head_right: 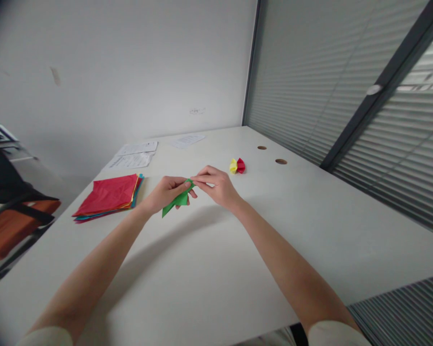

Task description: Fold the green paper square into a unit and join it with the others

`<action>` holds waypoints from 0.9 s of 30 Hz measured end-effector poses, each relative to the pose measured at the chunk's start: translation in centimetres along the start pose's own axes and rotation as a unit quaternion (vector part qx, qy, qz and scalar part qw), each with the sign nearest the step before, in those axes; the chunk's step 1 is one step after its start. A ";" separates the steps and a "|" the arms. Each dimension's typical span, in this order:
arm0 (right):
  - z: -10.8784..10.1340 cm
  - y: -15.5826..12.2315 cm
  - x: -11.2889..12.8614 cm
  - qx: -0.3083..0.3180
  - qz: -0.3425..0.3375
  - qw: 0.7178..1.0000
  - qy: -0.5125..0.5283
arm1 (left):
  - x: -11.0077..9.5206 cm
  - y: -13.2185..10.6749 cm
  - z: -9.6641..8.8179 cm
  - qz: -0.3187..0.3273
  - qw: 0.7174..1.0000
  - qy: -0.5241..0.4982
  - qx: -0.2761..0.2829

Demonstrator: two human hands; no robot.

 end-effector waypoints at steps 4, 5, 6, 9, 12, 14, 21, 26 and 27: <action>-0.1 -0.2 -0.1 0.017 -0.025 0.999 -0.013 | 0.1 0.0 -0.2 -0.005 1.000 -0.014 0.001; -0.1 -0.3 -0.1 0.021 -0.026 0.999 -0.015 | 0.2 0.0 -0.2 -0.007 1.000 -0.018 0.002; -0.1 -0.3 -0.2 0.024 -0.026 0.999 -0.015 | 0.2 0.0 -0.2 -0.009 1.000 -0.021 0.003; -0.2 -0.3 -0.1 0.030 -0.029 0.999 -0.016 | 0.3 0.0 -0.2 -0.005 1.000 -0.023 0.006; -0.3 -0.2 0.2 0.031 -0.036 0.999 -0.014 | 0.4 0.1 -0.3 0.001 1.000 -0.022 0.006; -0.3 -0.2 0.4 0.032 -0.044 0.998 -0.012 | 0.5 0.1 -0.4 0.001 1.000 -0.027 0.009; -0.3 -0.3 0.4 0.029 -0.071 0.996 -0.038 | 0.4 0.2 -0.4 0.000 0.998 -0.058 -0.001; -0.1 -0.3 0.1 0.003 -0.063 0.997 -0.044 | 0.6 0.4 -0.2 0.018 0.997 -0.069 -0.013; -0.1 -0.3 0.1 0.001 -0.064 0.997 -0.047 | 0.6 0.4 -0.2 0.023 0.997 -0.067 -0.018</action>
Point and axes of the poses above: each hand's wrist, its own y-axis towards the middle knuckle, its own z-axis out of the palm, x = y × z, the point moved 3 cm from there along y, towards the middle knuckle, and after that the axes turned 4 degrees about -x, right-handed, at the moved point
